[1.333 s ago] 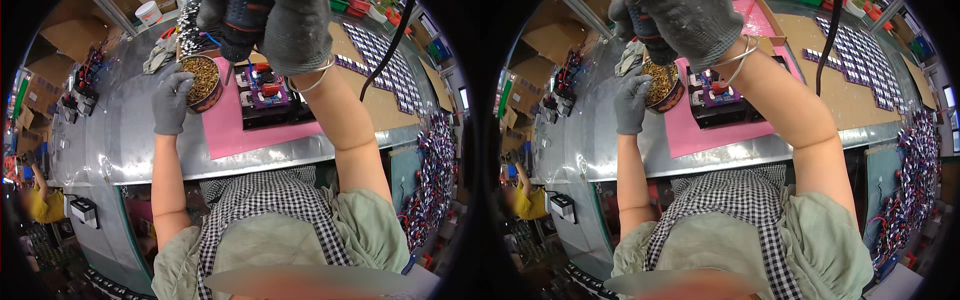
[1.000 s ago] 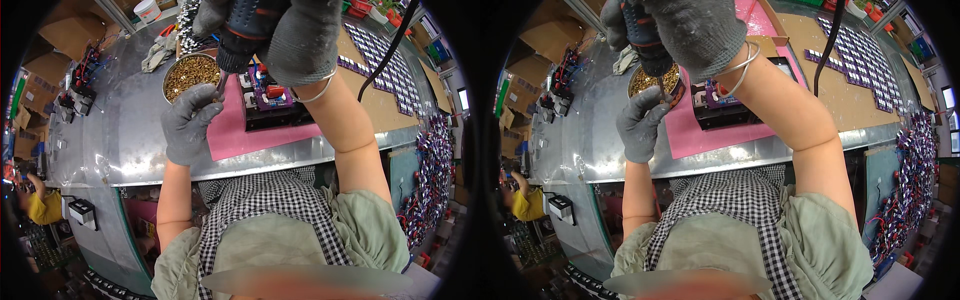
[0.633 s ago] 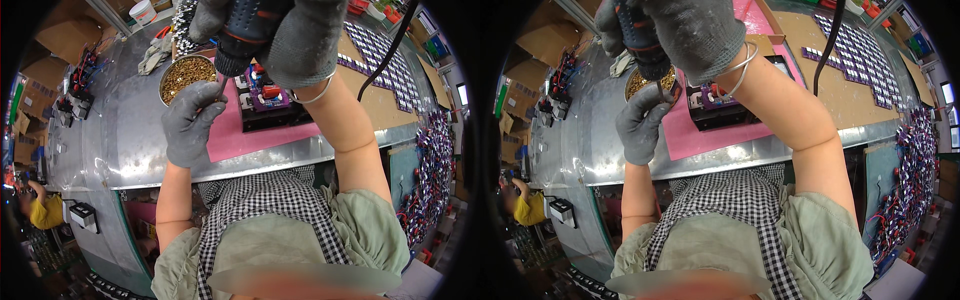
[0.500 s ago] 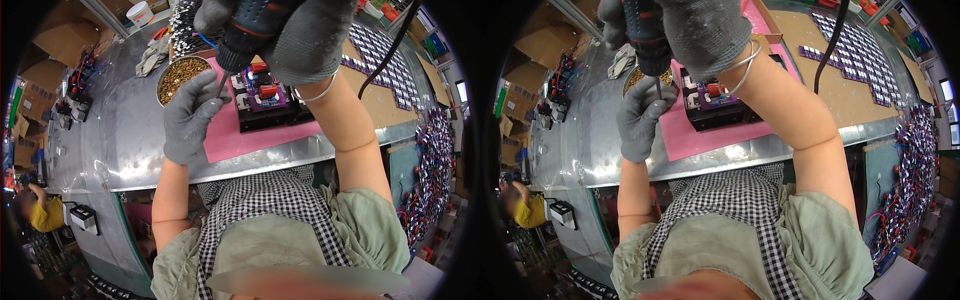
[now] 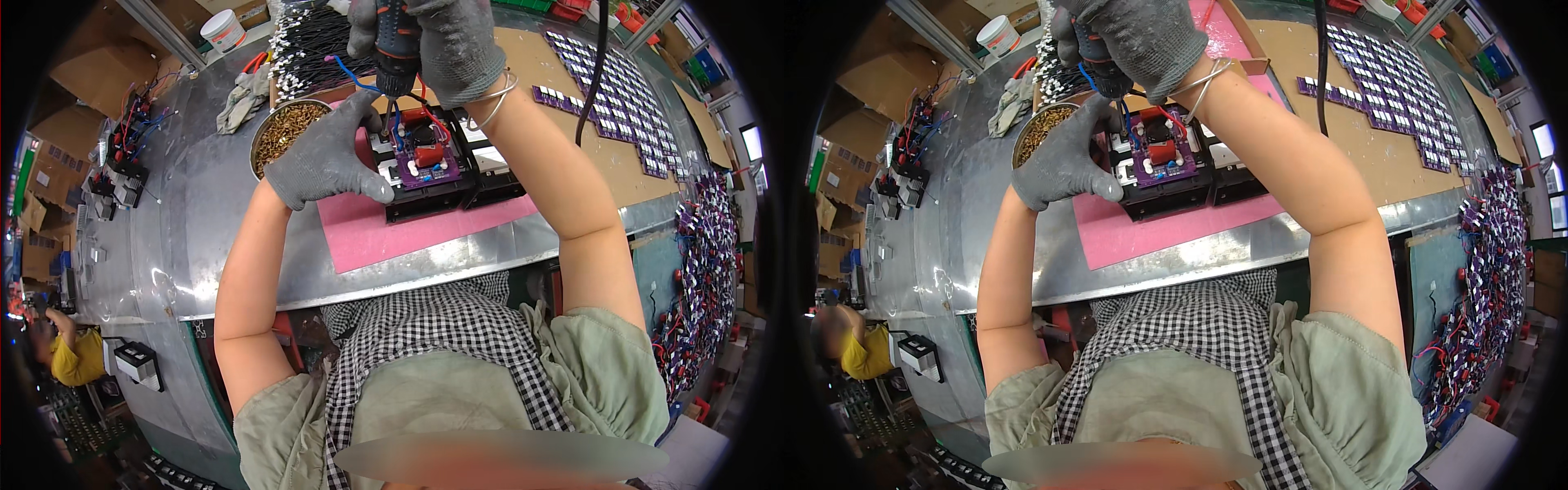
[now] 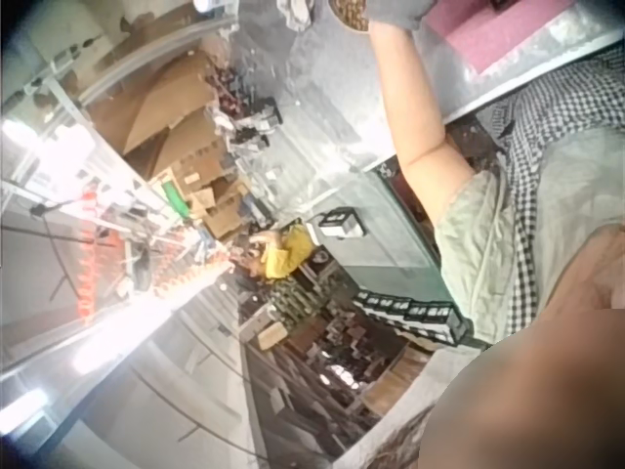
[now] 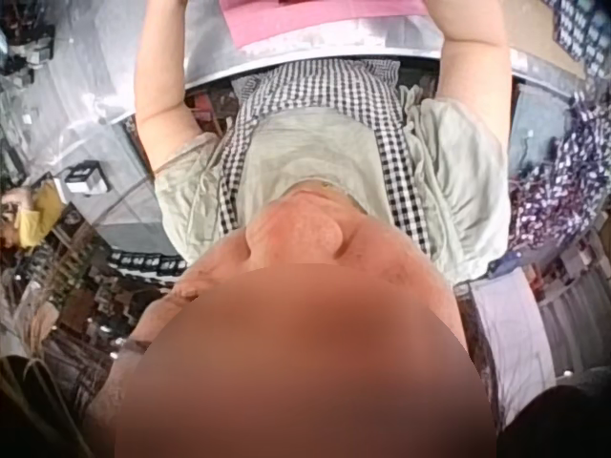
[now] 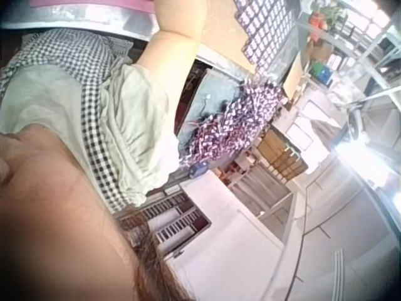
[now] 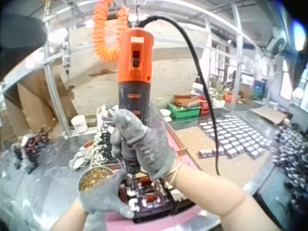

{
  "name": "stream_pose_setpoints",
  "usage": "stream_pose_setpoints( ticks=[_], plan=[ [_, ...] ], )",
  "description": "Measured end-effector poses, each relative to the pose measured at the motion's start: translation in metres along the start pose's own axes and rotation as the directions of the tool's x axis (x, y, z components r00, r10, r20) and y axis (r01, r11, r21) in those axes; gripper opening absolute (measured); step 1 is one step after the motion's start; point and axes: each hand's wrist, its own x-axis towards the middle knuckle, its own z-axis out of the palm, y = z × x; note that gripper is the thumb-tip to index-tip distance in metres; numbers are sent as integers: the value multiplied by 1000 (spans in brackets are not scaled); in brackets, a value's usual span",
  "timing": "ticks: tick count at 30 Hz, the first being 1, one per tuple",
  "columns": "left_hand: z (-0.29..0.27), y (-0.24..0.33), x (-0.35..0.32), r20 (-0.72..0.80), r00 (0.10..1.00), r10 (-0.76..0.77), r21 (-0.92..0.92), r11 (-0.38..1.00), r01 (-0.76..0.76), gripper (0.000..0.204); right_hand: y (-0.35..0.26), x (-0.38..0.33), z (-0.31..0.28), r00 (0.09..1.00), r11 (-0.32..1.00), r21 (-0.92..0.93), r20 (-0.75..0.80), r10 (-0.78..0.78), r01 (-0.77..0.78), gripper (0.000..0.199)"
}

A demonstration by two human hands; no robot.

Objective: Assembling battery modules or electronic components using an electric screwdriver.

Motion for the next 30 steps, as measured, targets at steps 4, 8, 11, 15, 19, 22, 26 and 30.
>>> stream_pose_setpoints(
  ticks=[4,8,11,15,19,22,26,30],
  plan=[
    [5,-8,0,-18,1000,-5,-70,998,4,126,2,3,5,997,997,-23,27,79,-78,37],
    [8,-7,0,-63,997,43,-73,996,-47,125,9,5,12,999,1000,1,52,8,-8,33],
    [8,-5,0,-28,999,31,-64,997,-33,121,7,2,13,996,999,-13,76,-43,44,34],
    [9,-12,-5,-97,992,85,-115,989,-95,97,8,5,15,998,999,-30,64,-11,13,32],
    [-20,-49,-20,-251,960,124,228,971,-65,52,6,9,12,995,995,88,90,34,-42,32],
    [-12,-73,-39,-210,977,-29,519,844,137,28,6,15,6,997,1000,10,68,-21,20,35],
    [2,-87,-46,-340,938,76,540,832,128,16,-11,4,18,994,999,-11,101,44,-43,38],
    [-2,-83,-48,-568,822,52,317,935,160,9,-14,0,23,996,998,25,67,63,-65,41]
  ],
)
